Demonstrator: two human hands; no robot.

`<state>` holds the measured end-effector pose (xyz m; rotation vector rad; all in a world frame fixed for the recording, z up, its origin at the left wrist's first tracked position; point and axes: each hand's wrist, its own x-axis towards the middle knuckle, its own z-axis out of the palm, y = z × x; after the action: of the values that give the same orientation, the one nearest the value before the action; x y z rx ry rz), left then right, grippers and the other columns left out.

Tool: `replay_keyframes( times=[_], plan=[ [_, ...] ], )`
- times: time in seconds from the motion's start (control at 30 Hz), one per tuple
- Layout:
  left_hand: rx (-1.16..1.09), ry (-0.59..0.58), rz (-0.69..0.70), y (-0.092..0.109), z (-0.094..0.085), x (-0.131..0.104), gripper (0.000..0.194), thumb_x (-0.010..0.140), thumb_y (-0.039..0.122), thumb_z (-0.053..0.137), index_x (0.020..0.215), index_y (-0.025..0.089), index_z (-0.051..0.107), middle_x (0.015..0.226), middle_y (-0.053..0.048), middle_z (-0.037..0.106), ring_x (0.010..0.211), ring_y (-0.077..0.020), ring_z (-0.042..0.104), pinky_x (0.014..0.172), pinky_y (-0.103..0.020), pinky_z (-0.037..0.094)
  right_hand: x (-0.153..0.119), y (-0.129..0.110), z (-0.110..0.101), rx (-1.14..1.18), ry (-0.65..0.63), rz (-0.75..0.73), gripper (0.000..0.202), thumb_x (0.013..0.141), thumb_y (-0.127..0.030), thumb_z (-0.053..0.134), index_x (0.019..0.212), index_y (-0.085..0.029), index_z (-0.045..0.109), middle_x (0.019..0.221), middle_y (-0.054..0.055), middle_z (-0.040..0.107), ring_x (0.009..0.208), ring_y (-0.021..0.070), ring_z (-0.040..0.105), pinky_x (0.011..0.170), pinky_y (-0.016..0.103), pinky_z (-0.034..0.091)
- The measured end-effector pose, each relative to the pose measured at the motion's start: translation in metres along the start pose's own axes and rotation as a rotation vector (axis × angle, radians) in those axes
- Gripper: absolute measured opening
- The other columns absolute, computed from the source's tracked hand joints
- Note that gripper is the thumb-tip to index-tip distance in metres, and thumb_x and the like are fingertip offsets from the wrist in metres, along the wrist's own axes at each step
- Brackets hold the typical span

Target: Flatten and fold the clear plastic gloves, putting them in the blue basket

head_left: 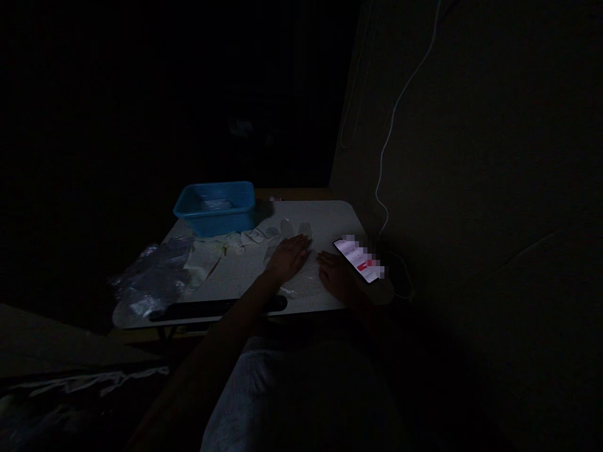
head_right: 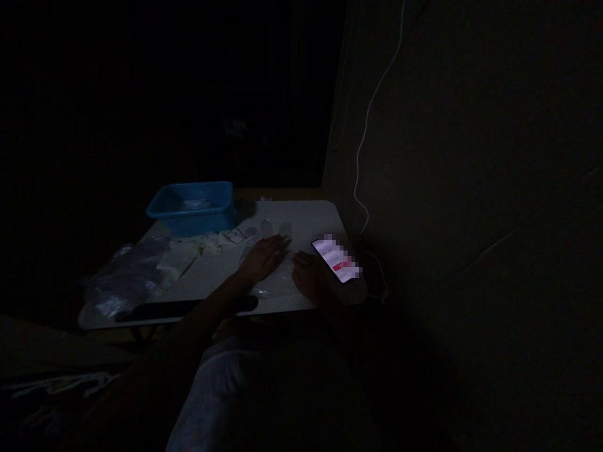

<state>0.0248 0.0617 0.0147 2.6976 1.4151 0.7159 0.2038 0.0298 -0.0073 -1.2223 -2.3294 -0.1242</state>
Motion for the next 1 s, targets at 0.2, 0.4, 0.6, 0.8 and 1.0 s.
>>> replay_keyframes(
  times=[0.2, 0.4, 0.6, 0.8, 1.0],
  plan=[
    [-0.097, 0.150, -0.124, -0.025, -0.032, -0.026, 0.040, 0.085, 0.023, 0.027, 0.114, 0.012, 0.053, 0.118, -0.010, 0.056, 0.112, -0.0187, 0.049, 0.097, -0.035, 0.039, -0.001, 0.002, 0.001, -0.007, -0.002, 0.024, 0.032, 0.079, -0.013, 0.044, 0.105, -0.011, 0.063, 0.113, 0.012, 0.062, 0.111, 0.0199, 0.053, 0.096, 0.036, 0.040],
    [0.019, -0.018, -0.086, -0.045, -0.029, -0.067, 0.041, 0.086, 0.027, 0.029, 0.117, 0.013, 0.052, 0.123, -0.012, 0.054, 0.116, -0.0205, 0.047, 0.098, -0.039, 0.038, 0.000, -0.001, 0.000, -0.011, 0.007, 0.037, 0.032, 0.078, -0.013, 0.045, 0.104, -0.011, 0.063, 0.114, 0.012, 0.061, 0.110, 0.0214, 0.053, 0.095, 0.038, 0.040],
    [0.104, -0.053, -0.102, -0.042, -0.025, -0.062, 0.043, 0.089, 0.035, 0.026, 0.122, 0.017, 0.048, 0.131, -0.009, 0.048, 0.123, -0.0205, 0.040, 0.099, -0.043, 0.034, 0.000, -0.002, -0.003, -0.007, -0.022, 0.052, 0.031, 0.077, -0.013, 0.047, 0.103, -0.012, 0.064, 0.113, 0.012, 0.062, 0.106, 0.0200, 0.056, 0.093, 0.035, 0.042],
    [0.182, -0.063, -0.234, -0.047, -0.019, -0.040, 0.044, 0.089, 0.035, 0.025, 0.121, 0.017, 0.049, 0.129, -0.010, 0.050, 0.122, -0.0257, 0.040, 0.094, -0.049, 0.033, 0.000, -0.001, -0.002, 0.005, -0.022, 0.037, 0.032, 0.077, -0.011, 0.046, 0.103, -0.013, 0.064, 0.113, 0.011, 0.062, 0.107, 0.0199, 0.056, 0.093, 0.036, 0.043],
    [0.276, -0.095, -0.263, -0.049, -0.013, -0.039, 0.045, 0.088, 0.043, 0.030, 0.124, 0.022, 0.047, 0.137, -0.010, 0.040, 0.127, -0.0300, 0.032, 0.095, -0.052, 0.029, -0.001, -0.002, -0.002, 0.003, -0.025, 0.052, 0.032, 0.078, -0.012, 0.046, 0.105, -0.013, 0.063, 0.114, 0.011, 0.061, 0.107, 0.0196, 0.056, 0.092, 0.036, 0.042]
  ],
)
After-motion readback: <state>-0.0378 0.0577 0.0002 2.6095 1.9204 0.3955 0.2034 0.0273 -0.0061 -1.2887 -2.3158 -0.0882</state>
